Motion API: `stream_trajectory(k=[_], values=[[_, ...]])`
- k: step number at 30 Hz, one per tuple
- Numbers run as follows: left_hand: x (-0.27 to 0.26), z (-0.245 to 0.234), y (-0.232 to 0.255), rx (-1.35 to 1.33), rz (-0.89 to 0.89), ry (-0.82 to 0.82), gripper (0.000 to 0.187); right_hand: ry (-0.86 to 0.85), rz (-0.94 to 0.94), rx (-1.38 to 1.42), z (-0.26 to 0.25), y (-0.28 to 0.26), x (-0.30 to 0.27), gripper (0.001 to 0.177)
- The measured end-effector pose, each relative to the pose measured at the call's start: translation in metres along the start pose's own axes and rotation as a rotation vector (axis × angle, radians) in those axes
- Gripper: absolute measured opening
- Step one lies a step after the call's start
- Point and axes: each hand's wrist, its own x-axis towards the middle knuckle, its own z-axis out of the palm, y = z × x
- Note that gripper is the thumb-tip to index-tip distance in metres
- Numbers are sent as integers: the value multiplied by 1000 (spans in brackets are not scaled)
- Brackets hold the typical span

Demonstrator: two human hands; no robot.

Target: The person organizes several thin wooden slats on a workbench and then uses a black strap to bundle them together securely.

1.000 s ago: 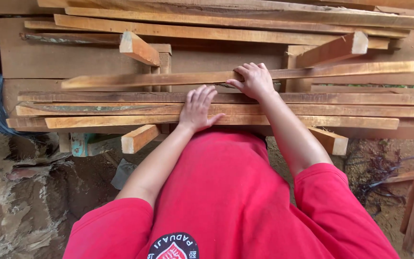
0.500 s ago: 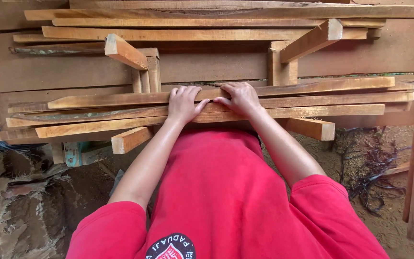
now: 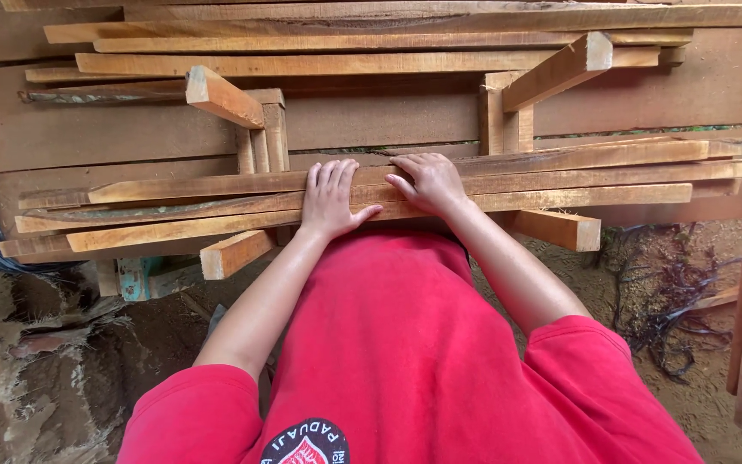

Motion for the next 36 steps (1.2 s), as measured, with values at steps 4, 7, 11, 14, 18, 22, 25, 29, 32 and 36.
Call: stream_trajectory(k=[4,7,11,14,18,22,25,29,32,36], values=[[0,10,-2,36,-9,-12,98,20,35,-73,4,-3,5,38],[-1,2,1,60,-1,-12,103,-86,99,-48,-5,-8,13,46],[1,-7,2,64,17,-84,125,-315,236,-62,-21,-13,33,63],[-2,14,-10,138,31,-115,132,-530,309,-45,-27,-16,54,76],[7,19,-12,216,43,-97,133,-678,337,-70,-22,-7,61,87],[0,29,-18,201,48,-136,131,-723,356,-6,-36,-18,66,83],[6,24,-13,199,62,-132,130,-735,374,-1,-38,-15,67,84],[-1,13,-8,189,70,-134,125,-724,371,-16,-32,-23,60,85],[1,18,-10,177,60,-117,124,-695,365,-12,-37,-25,57,81],[1,19,-15,156,49,-88,125,-675,362,-32,-45,-33,58,81]])
